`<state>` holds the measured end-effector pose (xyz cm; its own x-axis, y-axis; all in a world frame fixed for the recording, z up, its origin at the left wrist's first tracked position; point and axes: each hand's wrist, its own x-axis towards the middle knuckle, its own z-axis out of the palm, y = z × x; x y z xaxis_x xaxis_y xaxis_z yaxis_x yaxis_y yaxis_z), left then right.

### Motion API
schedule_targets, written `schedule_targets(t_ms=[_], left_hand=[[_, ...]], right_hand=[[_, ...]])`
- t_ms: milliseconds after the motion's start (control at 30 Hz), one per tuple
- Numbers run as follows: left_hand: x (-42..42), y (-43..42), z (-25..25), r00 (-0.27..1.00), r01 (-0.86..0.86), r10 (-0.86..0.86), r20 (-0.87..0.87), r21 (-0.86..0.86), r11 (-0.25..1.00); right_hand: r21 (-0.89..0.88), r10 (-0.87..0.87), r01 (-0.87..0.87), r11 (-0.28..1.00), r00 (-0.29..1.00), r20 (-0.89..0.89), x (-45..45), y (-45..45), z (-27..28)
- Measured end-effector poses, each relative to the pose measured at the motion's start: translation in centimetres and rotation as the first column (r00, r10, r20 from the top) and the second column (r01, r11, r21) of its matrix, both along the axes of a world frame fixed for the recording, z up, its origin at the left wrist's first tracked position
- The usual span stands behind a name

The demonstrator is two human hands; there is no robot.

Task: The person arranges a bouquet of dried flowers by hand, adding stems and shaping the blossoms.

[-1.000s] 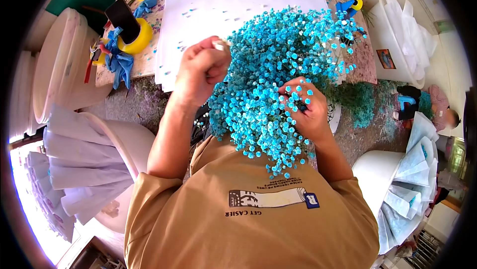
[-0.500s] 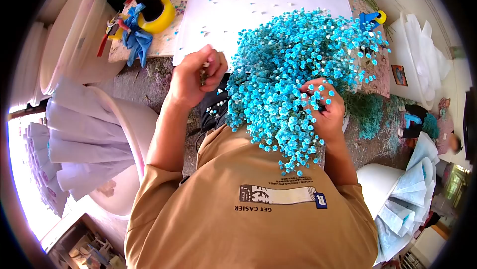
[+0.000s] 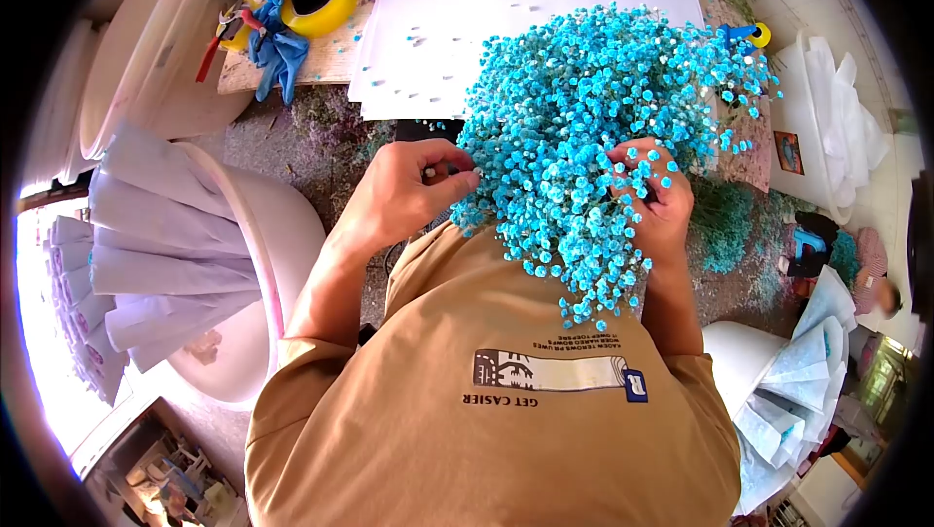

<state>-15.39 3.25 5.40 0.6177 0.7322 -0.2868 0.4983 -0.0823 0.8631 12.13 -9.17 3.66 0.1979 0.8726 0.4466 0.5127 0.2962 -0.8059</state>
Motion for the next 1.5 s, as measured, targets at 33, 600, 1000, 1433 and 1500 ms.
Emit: schedule_targets(t_ms=[33,600,1000,1433,1500], left_hand=[[0.1,0.0,-0.6,1.0,-0.008,0.007,0.022,0.022,1.0],[0.8,1.9,-3.3,0.726,-0.011,0.258,0.637,-0.365,0.931],[3.3,4.6,-3.0,0.944,0.002,-0.031,0.33,0.089,0.996],[5.8,5.1,-2.9,0.953,0.181,-0.236,0.19,0.269,0.946],[6.4,5.0,-2.6,0.974,0.187,-0.212,0.085,0.238,0.953]], right_hand=[[0.002,-0.002,0.002,1.0,1.0,0.002,0.0,-0.1,0.1],[0.005,0.0,0.0,1.0,0.999,0.043,-0.2,-0.1,0.1],[-0.062,-0.024,0.03,0.998,0.995,0.096,-0.2,-0.1,0.2],[-0.041,0.009,-0.004,0.999,0.992,0.129,0.0,-0.1,0.1],[-0.022,0.013,-0.011,1.0,0.992,0.125,0.1,0.0,0.0]])
